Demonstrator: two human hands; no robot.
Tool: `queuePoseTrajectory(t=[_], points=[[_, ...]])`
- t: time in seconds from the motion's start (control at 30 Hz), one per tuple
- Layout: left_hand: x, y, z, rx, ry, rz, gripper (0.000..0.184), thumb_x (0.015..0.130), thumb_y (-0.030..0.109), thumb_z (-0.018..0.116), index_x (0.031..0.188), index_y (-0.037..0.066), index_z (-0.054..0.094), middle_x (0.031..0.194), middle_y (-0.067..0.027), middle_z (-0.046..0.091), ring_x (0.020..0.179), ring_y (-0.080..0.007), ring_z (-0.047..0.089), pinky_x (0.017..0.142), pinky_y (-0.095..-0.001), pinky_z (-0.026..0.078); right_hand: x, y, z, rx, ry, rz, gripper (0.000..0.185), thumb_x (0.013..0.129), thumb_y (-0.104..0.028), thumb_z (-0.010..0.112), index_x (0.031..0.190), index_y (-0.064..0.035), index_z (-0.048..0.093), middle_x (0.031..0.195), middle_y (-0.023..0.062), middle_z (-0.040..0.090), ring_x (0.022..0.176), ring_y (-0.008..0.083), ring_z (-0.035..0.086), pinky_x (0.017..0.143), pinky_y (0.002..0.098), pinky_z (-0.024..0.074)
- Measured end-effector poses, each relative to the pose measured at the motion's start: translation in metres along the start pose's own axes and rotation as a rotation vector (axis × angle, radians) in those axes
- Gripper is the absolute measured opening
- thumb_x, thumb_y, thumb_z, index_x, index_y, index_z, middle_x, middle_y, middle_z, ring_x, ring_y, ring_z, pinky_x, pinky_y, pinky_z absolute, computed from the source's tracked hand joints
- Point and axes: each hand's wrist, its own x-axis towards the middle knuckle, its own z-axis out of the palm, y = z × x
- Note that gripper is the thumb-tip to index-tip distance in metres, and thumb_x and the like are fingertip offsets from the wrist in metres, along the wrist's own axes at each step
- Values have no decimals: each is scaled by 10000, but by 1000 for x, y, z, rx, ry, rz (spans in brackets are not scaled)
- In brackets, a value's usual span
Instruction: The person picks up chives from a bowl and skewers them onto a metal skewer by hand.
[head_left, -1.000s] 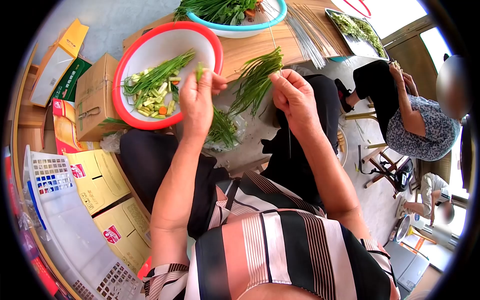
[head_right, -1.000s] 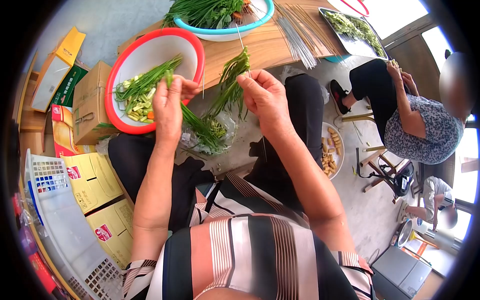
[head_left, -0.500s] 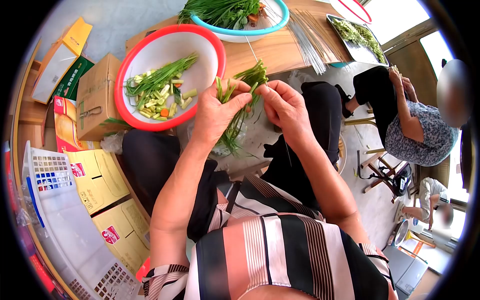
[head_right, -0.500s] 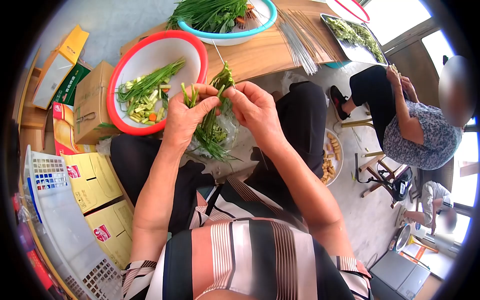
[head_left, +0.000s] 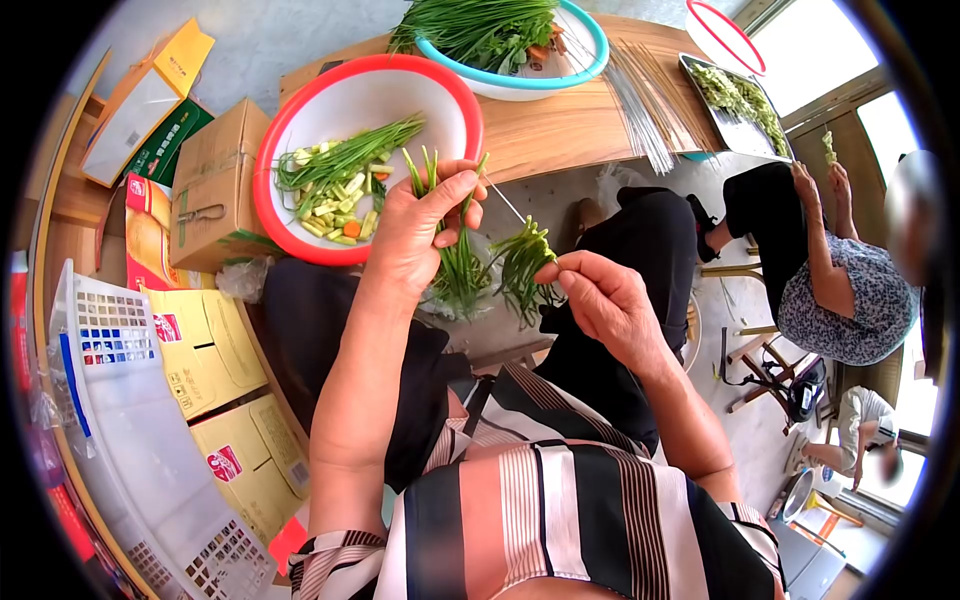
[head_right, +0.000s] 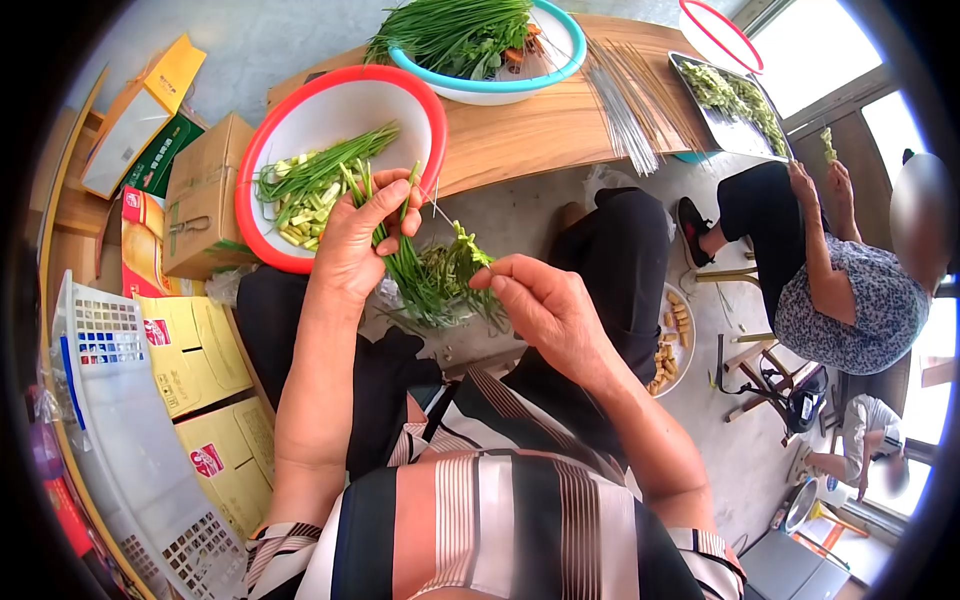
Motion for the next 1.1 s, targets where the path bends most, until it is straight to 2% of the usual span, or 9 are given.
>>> queuePoseTrajectory(t=[0.6,1.1], points=[[-1,1,-2,25,-4,-2,198,850,202,698,978,58,657,808,-7,644,599,-59,553,419,-156,277,-1,3,2,25,8,-13,224,976,-152,488,1033,-6,647,558,-70,366,512,18,327,464,202,271],[-4,2,0,80,-28,-52,184,831,165,713,954,42,653,792,-22,651,596,-70,563,428,-162,295,-2,5,6,109,-6,-11,220,979,-138,478,1030,1,641,565,-100,330,505,-1,281,450,197,214]])
